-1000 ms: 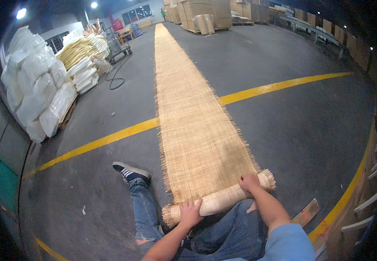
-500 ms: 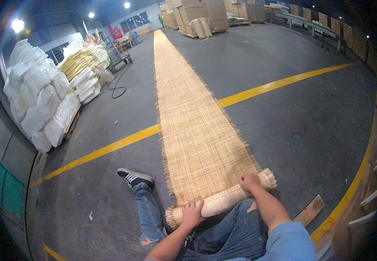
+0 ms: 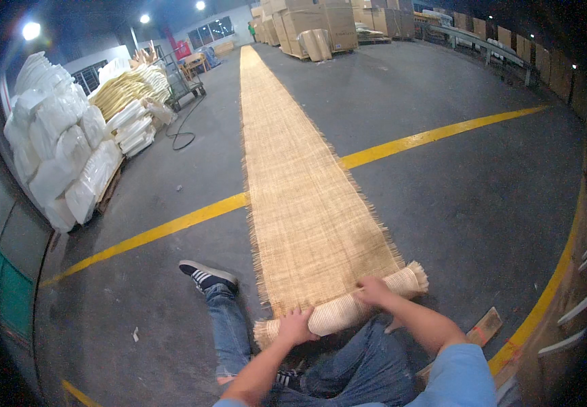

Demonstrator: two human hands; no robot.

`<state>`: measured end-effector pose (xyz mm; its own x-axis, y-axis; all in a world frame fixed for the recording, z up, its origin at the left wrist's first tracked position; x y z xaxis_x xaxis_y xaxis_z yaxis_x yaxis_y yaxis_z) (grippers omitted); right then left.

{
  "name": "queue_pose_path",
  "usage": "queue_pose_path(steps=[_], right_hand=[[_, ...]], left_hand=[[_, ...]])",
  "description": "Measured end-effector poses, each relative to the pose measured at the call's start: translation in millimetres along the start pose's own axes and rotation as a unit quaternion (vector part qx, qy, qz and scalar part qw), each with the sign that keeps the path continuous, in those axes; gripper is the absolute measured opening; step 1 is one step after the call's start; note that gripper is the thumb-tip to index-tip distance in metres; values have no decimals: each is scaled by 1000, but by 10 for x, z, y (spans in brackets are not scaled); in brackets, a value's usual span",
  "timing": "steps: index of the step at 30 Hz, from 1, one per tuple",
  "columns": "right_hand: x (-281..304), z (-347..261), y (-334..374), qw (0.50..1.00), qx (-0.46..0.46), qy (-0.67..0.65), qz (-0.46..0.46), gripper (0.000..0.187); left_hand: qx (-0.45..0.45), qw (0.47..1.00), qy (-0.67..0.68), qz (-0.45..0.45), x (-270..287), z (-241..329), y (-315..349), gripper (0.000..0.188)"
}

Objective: The person sits on the floor and rolls a long woven mat into a tight cylinder using both hands. They adjust the roll to keep it even, then stand and move the finished roll across the floor.

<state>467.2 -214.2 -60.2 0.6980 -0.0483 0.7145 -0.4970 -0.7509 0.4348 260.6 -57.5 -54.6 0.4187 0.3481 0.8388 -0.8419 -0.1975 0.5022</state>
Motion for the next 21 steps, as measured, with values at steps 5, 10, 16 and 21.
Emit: queue_pose_path(steps=[5, 10, 16, 21], right_hand=[[-681, -1060, 193, 944, 58, 268, -186, 98], [-649, -872, -70, 929, 28, 346, -133, 129], [-447, -717, -1122, 933, 29, 201, -297, 129], [9, -754, -1533, 948, 71, 106, -292, 122]], left_hand=[[-39, 979, 62, -189, 32, -648, -362, 122], [-43, 989, 92, -108, 299, -758, -608, 116], [-4, 996, -1, 87, 512, -755, -260, 107], [19, 991, -74, 111, 521, -884, -291, 119]])
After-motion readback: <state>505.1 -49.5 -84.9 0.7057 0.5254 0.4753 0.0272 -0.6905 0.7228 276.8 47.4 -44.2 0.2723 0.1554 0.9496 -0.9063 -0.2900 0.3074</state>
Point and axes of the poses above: each hand's wrist, its own y-axis away from the middle knuckle, its own x-axis out of the back of the hand, z = x × y, the point moved 8 cm from there along -y, towards the middle knuckle, and after that the axes turned 13 degrees about -z, right-handed, at the moved point
